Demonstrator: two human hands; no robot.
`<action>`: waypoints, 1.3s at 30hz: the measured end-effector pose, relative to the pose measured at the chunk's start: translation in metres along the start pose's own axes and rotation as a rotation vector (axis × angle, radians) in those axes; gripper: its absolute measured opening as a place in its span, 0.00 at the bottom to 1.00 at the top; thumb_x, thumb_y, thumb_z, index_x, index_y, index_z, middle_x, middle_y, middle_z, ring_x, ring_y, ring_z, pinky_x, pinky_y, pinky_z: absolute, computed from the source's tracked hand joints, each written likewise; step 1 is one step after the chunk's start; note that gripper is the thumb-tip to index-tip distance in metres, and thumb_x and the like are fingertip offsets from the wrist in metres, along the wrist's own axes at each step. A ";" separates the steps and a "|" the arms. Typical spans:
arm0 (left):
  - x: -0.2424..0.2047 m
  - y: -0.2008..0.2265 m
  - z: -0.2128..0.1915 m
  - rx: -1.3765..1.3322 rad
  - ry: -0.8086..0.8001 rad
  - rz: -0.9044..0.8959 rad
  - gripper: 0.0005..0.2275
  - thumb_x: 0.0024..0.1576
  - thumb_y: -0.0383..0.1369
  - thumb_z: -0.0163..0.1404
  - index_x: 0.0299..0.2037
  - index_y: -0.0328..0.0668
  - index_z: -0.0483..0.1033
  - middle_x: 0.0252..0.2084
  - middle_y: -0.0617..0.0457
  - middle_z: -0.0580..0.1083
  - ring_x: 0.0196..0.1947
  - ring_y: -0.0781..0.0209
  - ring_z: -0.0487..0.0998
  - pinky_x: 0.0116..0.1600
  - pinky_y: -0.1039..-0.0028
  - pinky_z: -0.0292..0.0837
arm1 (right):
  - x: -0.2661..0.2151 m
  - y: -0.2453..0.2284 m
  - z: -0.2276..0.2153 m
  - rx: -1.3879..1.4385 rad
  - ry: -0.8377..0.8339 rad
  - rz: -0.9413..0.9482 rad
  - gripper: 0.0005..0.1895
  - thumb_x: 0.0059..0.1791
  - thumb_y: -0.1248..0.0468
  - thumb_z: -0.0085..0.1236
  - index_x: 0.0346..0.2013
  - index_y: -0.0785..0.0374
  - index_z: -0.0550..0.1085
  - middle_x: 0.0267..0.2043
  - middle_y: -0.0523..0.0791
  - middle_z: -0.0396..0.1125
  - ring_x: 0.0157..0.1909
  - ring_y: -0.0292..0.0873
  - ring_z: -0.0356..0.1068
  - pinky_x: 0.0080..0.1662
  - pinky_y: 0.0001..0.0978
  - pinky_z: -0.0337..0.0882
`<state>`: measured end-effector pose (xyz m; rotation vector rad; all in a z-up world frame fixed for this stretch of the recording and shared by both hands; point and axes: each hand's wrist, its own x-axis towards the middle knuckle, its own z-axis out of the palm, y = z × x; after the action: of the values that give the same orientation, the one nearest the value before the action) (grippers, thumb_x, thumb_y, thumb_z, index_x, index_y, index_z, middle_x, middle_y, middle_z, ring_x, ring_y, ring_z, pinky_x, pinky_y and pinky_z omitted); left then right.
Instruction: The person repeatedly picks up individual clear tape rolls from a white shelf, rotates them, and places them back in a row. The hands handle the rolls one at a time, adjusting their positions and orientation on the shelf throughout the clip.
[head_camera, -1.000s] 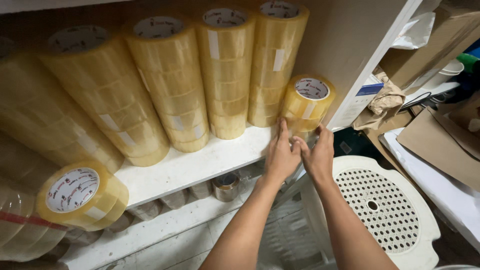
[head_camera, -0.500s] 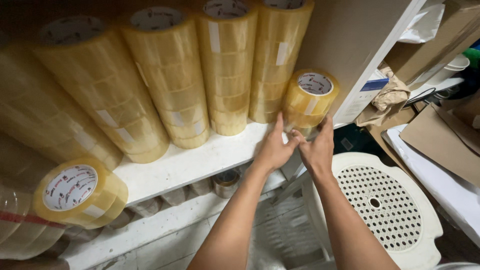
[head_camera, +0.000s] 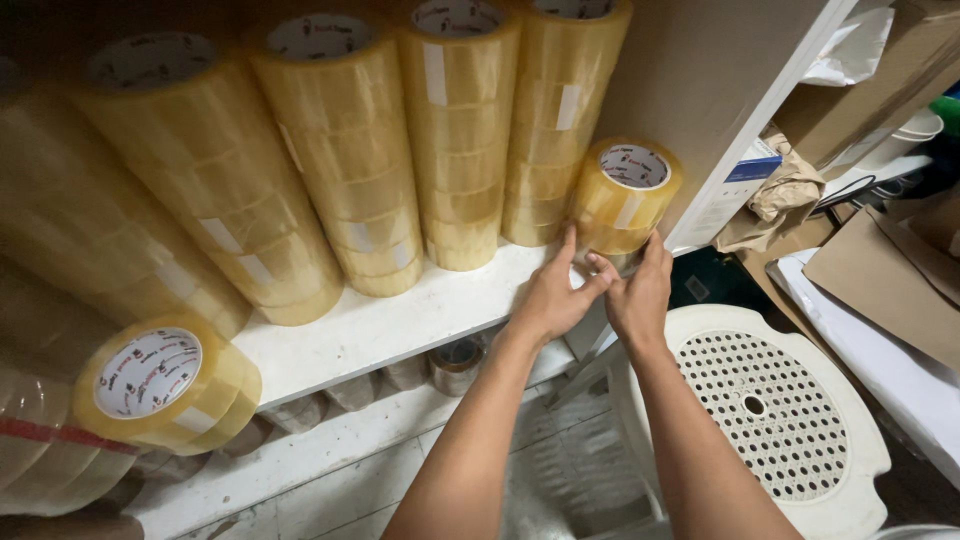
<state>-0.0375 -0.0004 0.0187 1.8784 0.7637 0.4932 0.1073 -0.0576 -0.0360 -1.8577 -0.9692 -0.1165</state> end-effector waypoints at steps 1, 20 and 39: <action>-0.003 0.006 -0.003 0.001 -0.001 0.002 0.43 0.53 0.54 0.47 0.77 0.47 0.44 0.74 0.37 0.58 0.73 0.42 0.60 0.73 0.52 0.57 | 0.001 0.001 0.001 0.001 0.002 0.000 0.48 0.45 0.48 0.72 0.69 0.66 0.57 0.57 0.60 0.60 0.65 0.63 0.62 0.66 0.53 0.60; 0.014 -0.003 0.011 0.099 -0.021 0.017 0.38 0.62 0.54 0.32 0.78 0.40 0.39 0.78 0.40 0.50 0.73 0.25 0.53 0.72 0.39 0.51 | 0.016 0.022 0.004 -0.037 -0.021 -0.017 0.38 0.49 0.42 0.67 0.54 0.68 0.62 0.50 0.56 0.62 0.60 0.60 0.64 0.62 0.51 0.63; 0.034 -0.038 0.040 -0.137 0.149 0.079 0.36 0.62 0.46 0.40 0.76 0.32 0.43 0.66 0.23 0.64 0.68 0.27 0.63 0.69 0.44 0.60 | 0.017 0.016 0.006 -0.065 0.012 -0.003 0.36 0.47 0.51 0.71 0.53 0.72 0.62 0.50 0.62 0.62 0.58 0.70 0.66 0.59 0.60 0.66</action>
<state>0.0014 0.0082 -0.0326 1.7631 0.7357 0.7248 0.1274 -0.0467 -0.0428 -1.9132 -0.9696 -0.1626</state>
